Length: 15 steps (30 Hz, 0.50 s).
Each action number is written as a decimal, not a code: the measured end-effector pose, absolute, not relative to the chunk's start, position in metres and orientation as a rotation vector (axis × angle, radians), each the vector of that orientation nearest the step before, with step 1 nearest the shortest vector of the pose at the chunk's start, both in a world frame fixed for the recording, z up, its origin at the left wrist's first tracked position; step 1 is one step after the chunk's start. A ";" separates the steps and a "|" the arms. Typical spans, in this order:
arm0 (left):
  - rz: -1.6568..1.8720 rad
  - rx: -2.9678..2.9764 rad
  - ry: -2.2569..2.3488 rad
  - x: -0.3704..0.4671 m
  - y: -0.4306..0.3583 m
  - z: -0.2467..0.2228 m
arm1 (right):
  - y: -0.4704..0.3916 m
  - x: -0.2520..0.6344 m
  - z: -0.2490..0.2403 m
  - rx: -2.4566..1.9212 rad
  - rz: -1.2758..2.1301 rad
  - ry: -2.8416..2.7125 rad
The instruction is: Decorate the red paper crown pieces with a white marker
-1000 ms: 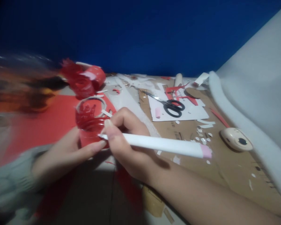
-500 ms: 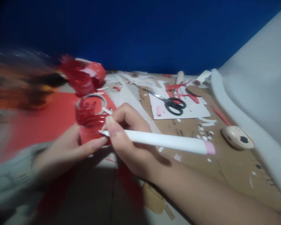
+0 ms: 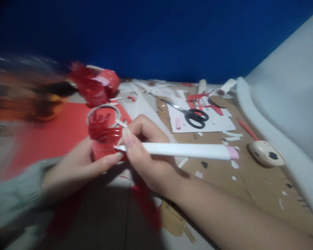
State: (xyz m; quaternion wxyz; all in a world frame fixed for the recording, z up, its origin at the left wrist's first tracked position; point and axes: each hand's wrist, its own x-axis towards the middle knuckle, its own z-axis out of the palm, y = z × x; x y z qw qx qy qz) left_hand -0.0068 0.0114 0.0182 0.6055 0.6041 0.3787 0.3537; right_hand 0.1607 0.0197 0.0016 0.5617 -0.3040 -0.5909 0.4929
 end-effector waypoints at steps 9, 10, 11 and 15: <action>0.818 1.387 0.876 -0.006 0.012 0.018 | 0.019 0.161 0.002 -0.723 1.175 -1.366; 0.816 1.385 0.882 -0.006 0.012 0.018 | 0.019 0.162 0.001 -0.720 1.187 -1.371; 0.813 1.382 0.888 -0.006 0.012 0.017 | 0.020 0.162 0.001 -0.703 1.198 -1.370; 0.791 1.369 0.905 -0.007 0.012 0.017 | 0.022 0.163 0.001 -0.645 1.236 -1.332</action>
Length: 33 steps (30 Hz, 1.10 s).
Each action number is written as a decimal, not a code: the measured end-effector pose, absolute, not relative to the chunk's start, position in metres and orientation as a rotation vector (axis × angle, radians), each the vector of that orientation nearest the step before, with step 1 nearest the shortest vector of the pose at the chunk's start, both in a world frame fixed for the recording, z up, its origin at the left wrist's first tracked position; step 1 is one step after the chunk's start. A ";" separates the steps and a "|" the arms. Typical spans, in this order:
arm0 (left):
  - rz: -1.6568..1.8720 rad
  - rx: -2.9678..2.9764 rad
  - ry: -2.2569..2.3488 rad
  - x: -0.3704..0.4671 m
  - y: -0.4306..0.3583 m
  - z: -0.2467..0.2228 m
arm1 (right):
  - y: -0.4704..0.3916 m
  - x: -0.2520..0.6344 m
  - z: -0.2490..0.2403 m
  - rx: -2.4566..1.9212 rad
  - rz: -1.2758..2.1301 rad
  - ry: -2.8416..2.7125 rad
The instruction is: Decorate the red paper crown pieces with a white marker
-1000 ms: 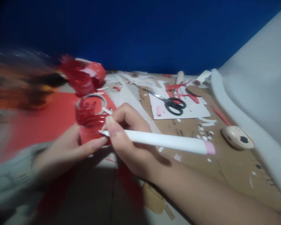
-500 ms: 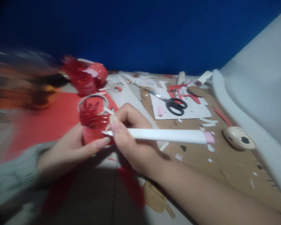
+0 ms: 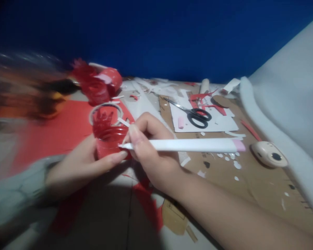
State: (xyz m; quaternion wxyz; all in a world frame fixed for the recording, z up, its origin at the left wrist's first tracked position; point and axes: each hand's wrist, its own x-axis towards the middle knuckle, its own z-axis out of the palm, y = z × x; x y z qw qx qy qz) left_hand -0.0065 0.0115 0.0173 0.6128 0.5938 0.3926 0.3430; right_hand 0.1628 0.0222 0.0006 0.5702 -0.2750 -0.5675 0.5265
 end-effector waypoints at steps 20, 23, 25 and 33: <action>0.882 1.307 0.968 -0.011 0.007 0.001 | 0.024 0.160 0.001 -0.655 1.303 -1.261; 0.897 1.344 0.995 -0.013 0.007 -0.001 | 0.023 0.162 0.003 -0.710 1.263 -1.296; 0.885 1.346 1.004 -0.014 0.007 -0.001 | 0.023 0.164 0.003 -0.720 1.262 -1.325; 0.911 1.330 1.001 -0.008 0.007 0.003 | 0.022 0.163 0.005 -0.804 1.233 -1.348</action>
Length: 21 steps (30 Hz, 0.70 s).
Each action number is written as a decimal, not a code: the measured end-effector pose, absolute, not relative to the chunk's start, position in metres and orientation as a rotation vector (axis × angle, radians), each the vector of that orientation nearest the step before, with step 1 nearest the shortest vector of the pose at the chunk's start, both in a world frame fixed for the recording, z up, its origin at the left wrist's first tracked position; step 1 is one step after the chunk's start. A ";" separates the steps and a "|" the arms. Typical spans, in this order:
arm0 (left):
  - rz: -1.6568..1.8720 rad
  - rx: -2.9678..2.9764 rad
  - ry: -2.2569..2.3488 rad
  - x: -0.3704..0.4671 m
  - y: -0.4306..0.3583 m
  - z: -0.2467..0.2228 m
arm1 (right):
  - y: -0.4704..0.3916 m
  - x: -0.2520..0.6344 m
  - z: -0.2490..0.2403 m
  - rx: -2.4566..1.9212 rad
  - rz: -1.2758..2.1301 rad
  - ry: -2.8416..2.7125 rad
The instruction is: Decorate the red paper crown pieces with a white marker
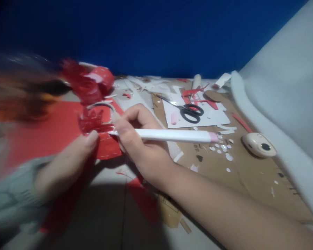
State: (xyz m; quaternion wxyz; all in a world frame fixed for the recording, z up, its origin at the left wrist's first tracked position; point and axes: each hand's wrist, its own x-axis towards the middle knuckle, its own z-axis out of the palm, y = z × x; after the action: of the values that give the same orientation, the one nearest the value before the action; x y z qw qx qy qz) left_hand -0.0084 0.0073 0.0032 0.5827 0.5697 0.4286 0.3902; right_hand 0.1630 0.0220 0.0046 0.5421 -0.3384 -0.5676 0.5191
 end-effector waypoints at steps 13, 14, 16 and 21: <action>0.925 1.302 1.006 -0.010 0.007 0.001 | 0.023 0.159 0.003 -0.782 1.232 -1.282; 0.915 1.315 1.001 -0.011 0.008 0.001 | 0.023 0.159 0.002 -0.778 1.230 -1.287; 0.898 1.335 0.997 -0.012 0.008 0.001 | 0.024 0.159 0.002 -0.788 1.227 -1.297; 0.894 1.344 1.032 -0.012 0.008 0.003 | 0.024 0.161 0.003 -0.794 1.216 -1.329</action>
State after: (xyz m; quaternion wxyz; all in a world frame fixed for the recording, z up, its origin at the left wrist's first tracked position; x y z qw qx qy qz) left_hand -0.0120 0.0080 0.0026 0.5750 0.5738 0.4407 0.3818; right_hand 0.1611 0.0241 0.0034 0.5534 -0.3358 -0.5624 0.5145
